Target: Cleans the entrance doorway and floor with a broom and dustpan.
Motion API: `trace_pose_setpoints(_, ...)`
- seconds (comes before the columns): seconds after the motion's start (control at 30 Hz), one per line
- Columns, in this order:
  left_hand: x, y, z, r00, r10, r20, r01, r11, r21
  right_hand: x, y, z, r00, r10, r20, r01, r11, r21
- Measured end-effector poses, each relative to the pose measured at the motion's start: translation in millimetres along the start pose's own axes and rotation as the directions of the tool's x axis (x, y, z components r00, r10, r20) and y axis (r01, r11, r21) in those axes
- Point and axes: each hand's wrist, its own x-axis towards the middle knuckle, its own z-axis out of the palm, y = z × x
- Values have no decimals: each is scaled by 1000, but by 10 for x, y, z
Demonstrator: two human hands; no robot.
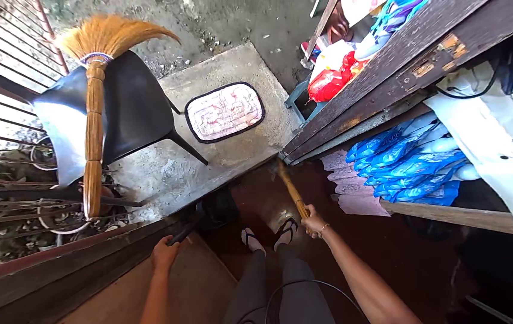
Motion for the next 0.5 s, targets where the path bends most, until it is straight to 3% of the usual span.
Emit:
trace_pose_setpoints(0.13,-13,-50,-58,997,-12,-72,10,1000,-25,375,-100,461,995,-29,98,38,995,-87)
trace_pose_setpoints(0.27,-15,-70,-93,999,-10,-34,9,1000,-26,209,-62,1133,949,-23,316,71,988,-141)
trace_pose_setpoints(0.4,93,-152,-12,1000,-8,16,10,995,-99,34,227,815,929,-60,366,86,995,-54)
trace_pose_setpoints(0.5,120,-146,82,998,-29,59,37,990,-133,-156,530,280,971,-33,236,48,997,-57)
